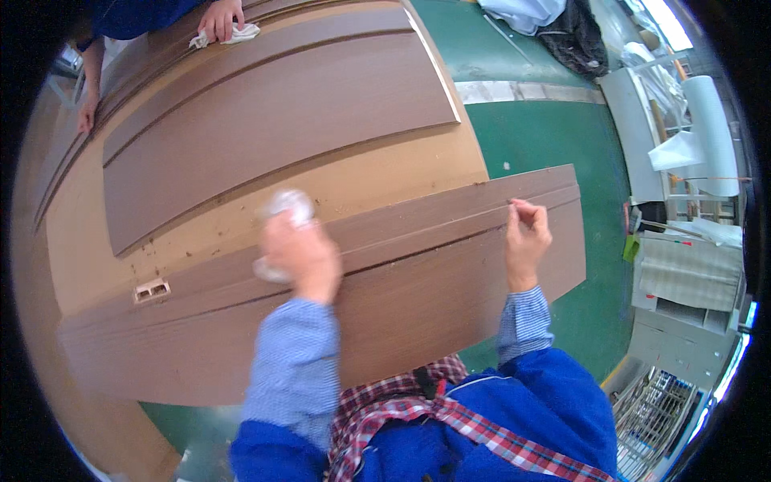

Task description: The person scrapes a brown wooden panel with a utility knife to remove residue, then wipes the surface with a cloth. They retrieve a red marker and apply it to the panel's edges and cutouts, alternating between marking and wiping.

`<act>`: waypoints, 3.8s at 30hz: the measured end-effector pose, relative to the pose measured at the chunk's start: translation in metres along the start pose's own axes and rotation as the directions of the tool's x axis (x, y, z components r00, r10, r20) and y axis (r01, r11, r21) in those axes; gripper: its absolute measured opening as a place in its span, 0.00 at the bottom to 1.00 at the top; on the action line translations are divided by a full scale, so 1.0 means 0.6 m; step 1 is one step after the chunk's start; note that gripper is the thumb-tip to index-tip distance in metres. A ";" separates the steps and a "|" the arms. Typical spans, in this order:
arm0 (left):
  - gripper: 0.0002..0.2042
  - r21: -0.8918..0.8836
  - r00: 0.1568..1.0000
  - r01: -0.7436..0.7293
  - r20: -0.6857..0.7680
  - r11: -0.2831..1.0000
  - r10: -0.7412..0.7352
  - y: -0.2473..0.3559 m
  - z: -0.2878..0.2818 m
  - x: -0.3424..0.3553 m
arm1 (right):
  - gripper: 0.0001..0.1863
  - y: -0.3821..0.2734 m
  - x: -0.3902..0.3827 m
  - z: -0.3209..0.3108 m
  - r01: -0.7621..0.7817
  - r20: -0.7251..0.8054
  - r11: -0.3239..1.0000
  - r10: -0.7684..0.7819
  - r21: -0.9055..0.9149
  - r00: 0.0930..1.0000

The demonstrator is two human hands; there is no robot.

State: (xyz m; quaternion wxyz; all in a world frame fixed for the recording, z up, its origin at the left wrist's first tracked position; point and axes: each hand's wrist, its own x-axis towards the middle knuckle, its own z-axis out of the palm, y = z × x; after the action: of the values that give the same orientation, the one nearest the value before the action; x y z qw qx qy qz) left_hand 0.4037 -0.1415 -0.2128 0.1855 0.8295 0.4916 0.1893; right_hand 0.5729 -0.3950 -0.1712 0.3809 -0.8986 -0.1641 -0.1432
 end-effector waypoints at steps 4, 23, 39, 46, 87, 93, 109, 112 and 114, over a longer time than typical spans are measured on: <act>0.20 -0.198 0.976 -0.091 0.178 0.976 0.127 0.251 0.116 -0.086 | 0.09 0.028 0.079 -0.018 -0.071 0.180 0.996 0.081 -0.061 0.980; 0.17 0.373 0.979 -0.044 -0.169 0.927 0.114 -0.063 -0.019 0.013 | 0.06 0.314 0.289 -0.058 0.420 0.405 0.790 -0.241 -0.447 0.882; 0.18 0.330 0.988 -0.040 -0.127 0.943 0.086 -0.047 -0.025 0.018 | 0.11 -0.063 0.009 0.156 0.447 0.413 0.878 -0.476 0.172 0.776; 0.19 0.314 0.990 -0.050 -0.108 0.948 0.088 -0.042 -0.029 0.015 | 0.08 0.179 0.174 0.012 0.262 0.244 0.818 -0.154 -0.511 0.957; 0.19 0.332 0.988 -0.103 -0.078 0.937 0.137 -0.053 -0.026 0.019 | 0.07 -0.234 -0.137 0.232 0.260 0.392 0.933 -0.343 0.250 0.854; 0.19 0.335 0.994 -0.068 -0.060 0.940 0.094 -0.054 -0.030 0.015 | 0.02 -0.114 -0.057 0.184 0.290 0.342 0.957 -0.283 0.031 0.896; 0.18 0.348 0.987 -0.099 -0.086 0.932 0.137 -0.061 -0.023 0.015 | 0.02 -0.077 0.001 0.151 0.368 0.257 0.919 -0.393 0.140 0.883; 0.17 0.353 0.985 -0.111 -0.086 0.929 0.151 -0.062 -0.023 0.017 | 0.03 -0.097 -0.027 0.170 0.313 0.339 0.931 -0.360 0.187 0.869; 0.17 0.350 0.983 -0.124 -0.088 0.929 0.164 -0.063 -0.019 0.018 | 0.05 -0.070 -0.015 0.156 0.293 0.322 0.943 -0.331 0.161 0.887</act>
State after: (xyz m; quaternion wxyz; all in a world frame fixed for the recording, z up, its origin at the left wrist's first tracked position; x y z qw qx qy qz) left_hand 0.3748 -0.1134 -0.2199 -0.0050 0.8706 0.4647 0.1616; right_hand 0.5601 -0.3007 -0.2108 0.3662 -0.8497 -0.3780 -0.0338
